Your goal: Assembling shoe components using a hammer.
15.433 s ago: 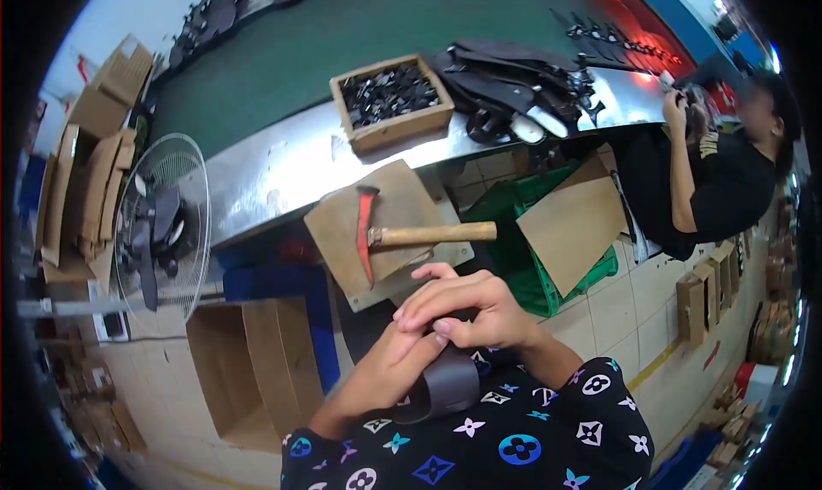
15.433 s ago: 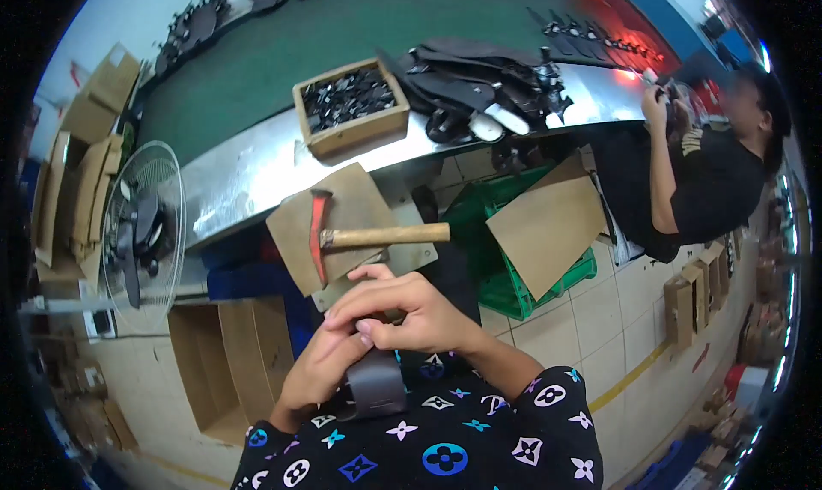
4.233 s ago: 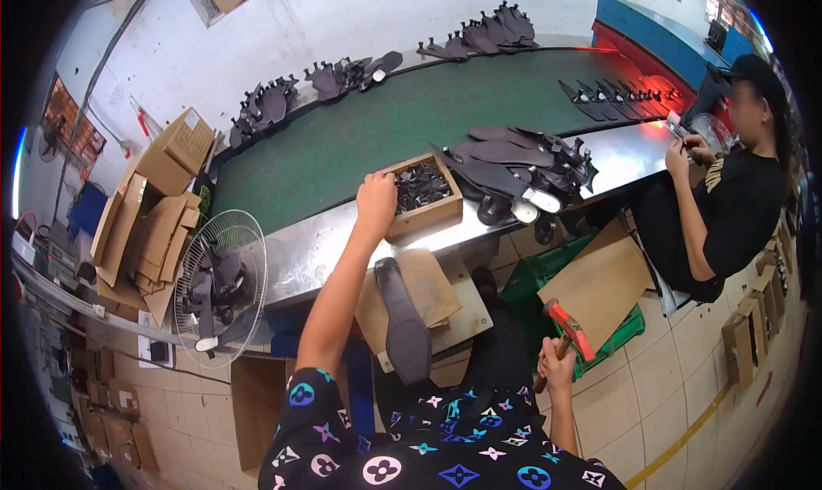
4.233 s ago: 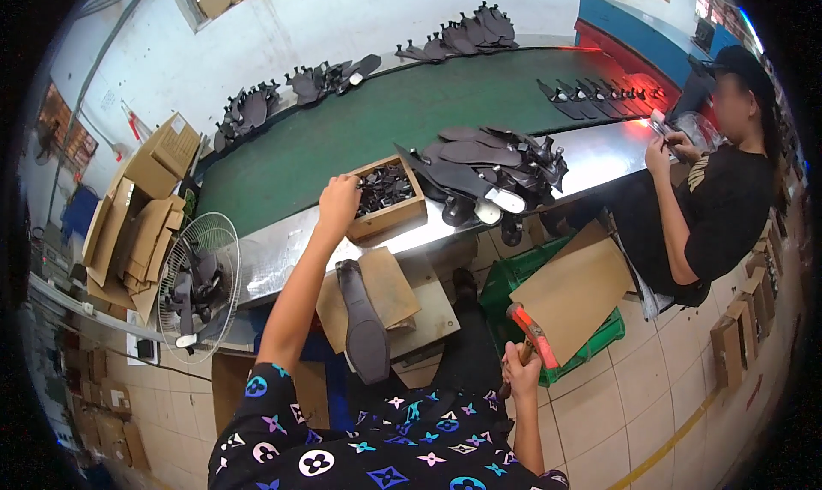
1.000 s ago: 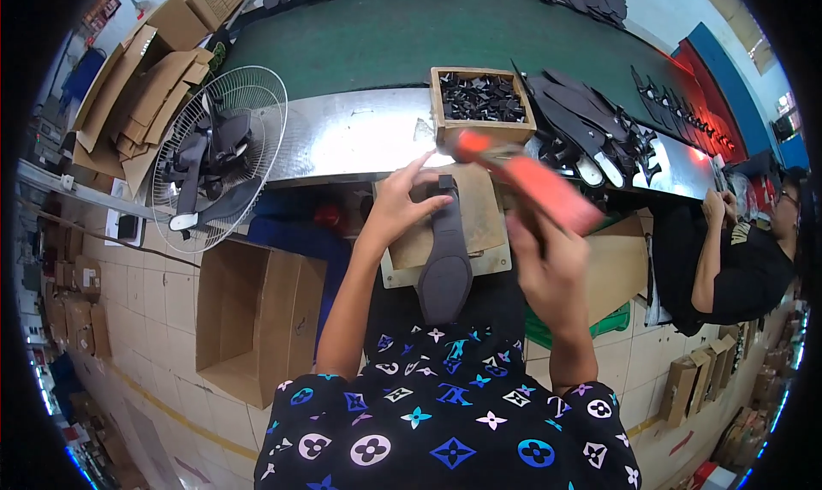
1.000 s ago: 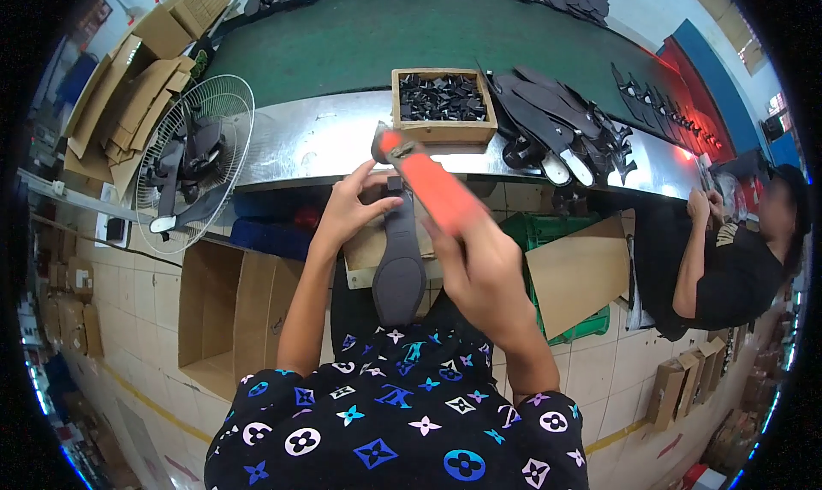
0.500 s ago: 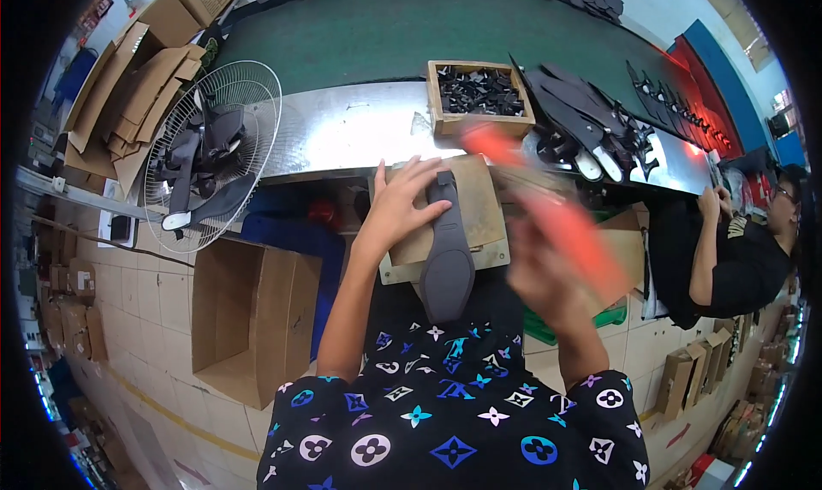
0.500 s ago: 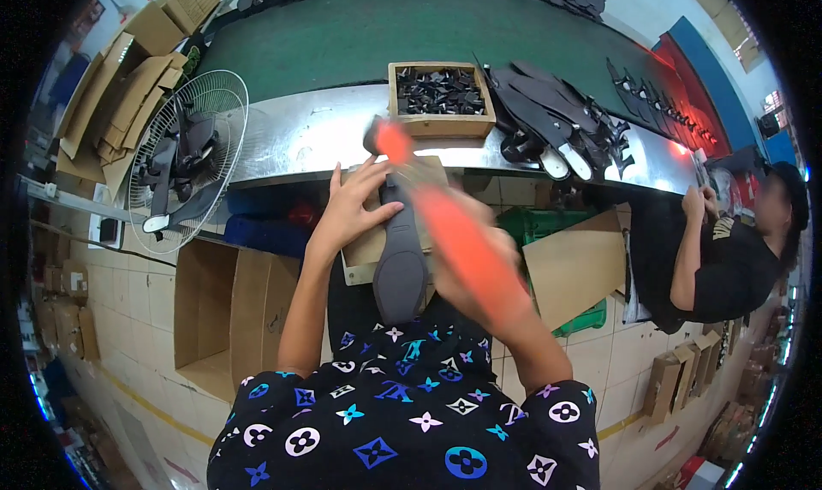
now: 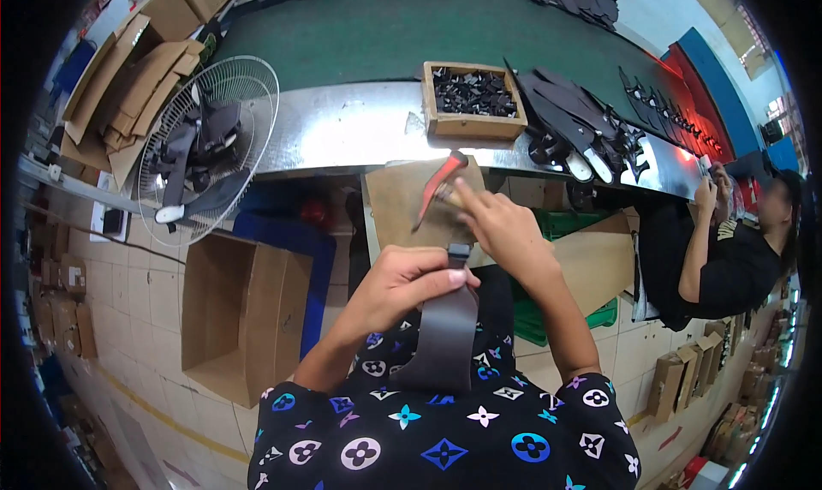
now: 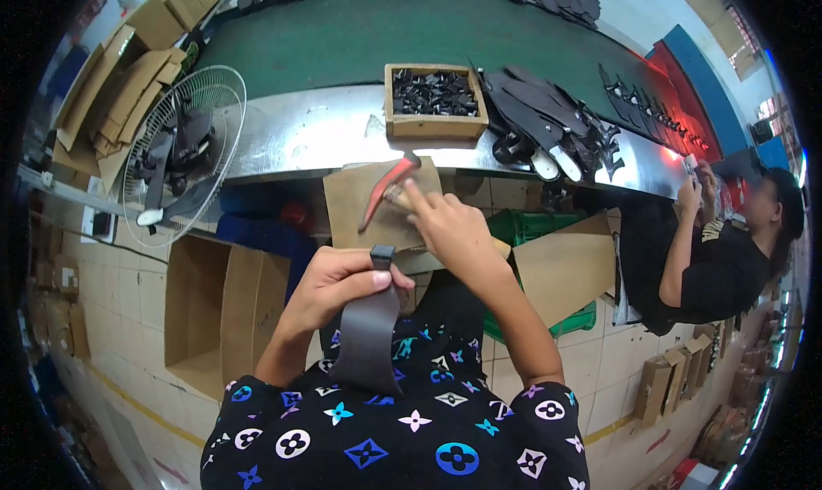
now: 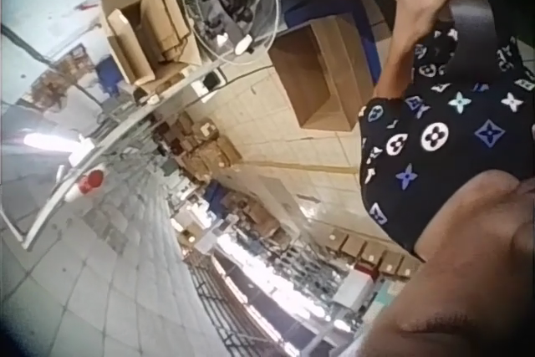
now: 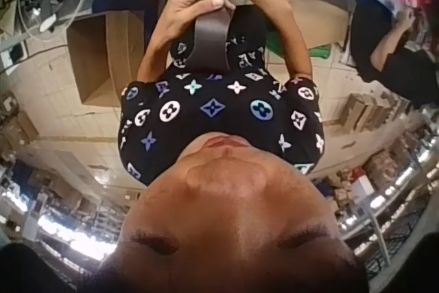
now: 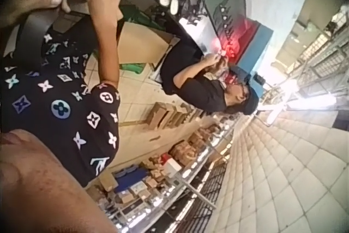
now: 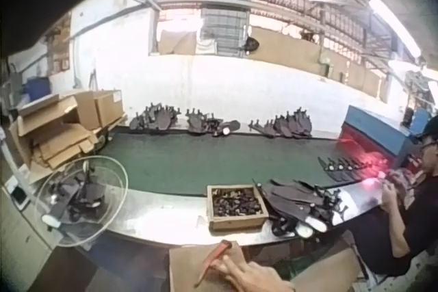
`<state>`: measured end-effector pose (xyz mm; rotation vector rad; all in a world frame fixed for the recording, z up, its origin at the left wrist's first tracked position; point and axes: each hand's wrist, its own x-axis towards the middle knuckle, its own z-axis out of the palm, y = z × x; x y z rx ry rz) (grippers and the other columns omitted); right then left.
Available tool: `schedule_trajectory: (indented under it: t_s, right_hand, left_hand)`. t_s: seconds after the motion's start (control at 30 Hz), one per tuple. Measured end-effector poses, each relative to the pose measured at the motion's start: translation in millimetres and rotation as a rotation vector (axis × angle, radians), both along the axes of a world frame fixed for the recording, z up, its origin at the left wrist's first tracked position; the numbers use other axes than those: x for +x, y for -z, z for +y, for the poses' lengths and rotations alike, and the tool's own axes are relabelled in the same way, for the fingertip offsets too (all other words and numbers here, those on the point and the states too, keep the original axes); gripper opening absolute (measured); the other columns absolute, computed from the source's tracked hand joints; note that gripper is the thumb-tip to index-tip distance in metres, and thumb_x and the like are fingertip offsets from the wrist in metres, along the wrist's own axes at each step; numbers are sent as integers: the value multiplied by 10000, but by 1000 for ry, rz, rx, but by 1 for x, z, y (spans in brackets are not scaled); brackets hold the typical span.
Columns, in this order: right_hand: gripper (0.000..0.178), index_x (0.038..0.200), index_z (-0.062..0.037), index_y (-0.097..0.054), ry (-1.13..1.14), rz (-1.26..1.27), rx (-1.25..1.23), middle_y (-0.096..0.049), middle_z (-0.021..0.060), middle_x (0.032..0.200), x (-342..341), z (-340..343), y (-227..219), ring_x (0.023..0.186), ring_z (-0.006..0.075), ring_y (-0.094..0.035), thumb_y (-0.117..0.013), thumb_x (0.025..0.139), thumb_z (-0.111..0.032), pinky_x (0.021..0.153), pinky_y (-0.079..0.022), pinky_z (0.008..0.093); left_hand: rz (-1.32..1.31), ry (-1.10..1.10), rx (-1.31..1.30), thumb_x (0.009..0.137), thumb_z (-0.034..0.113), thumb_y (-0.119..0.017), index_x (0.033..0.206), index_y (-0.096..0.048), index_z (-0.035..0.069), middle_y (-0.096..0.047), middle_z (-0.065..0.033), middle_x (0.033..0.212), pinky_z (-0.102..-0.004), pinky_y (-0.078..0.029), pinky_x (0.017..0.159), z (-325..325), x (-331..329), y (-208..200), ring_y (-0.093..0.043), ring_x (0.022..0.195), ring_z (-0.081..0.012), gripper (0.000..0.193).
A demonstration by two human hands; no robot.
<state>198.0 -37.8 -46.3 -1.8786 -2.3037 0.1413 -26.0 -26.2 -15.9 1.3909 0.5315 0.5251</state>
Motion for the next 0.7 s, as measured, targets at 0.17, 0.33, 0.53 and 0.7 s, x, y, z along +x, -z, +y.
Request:
schedule_trajectory:
  t_s: [0.17, 0.33, 0.53, 0.7]
  right_hand:
    - [363, 1240, -24, -657, -329, 516, 120, -702, 154, 1109, -1, -20, -56, 981, 310, -675, -663, 929, -211, 793, -536, 385]
    - [388, 987, 56, -711, -702, 997, -161, -689, 163, 943, 6, -23, -78, 829, 302, -675, -741, 871, -313, 744, -530, 383]
    - [351, 828, 50, -681, -975, 1097, -182, -617, 124, 713, -5, -28, -81, 584, 253, -587, -705, 887, -295, 505, -461, 332]
    - [303, 851, 80, -650, -1015, 1064, -86, -564, 116, 717, -9, -37, -86, 561, 241, -533, -678, 893, -218, 469, -416, 311]
  left_hand:
    - [-120, 38, -123, 978, 217, -630, 822, -663, -42, -619, -62, 747, -276, -427, 665, -25, -8, -17, -549, 722, -109, 305]
    - [-199, 181, -88, 971, 228, -645, 911, -704, -37, -637, -93, 748, -293, -417, 641, -25, -8, -26, -547, 694, -121, 278]
    - [-310, 468, -93, 945, 228, -680, 981, -729, -25, -648, -110, 691, -303, -391, 549, -26, 0, -23, -552, 574, -140, 260]
    - [-345, 473, -52, 951, 217, -670, 953, -721, -23, -642, -109, 687, -310, -396, 550, -31, 0, -22, -559, 577, -164, 246]
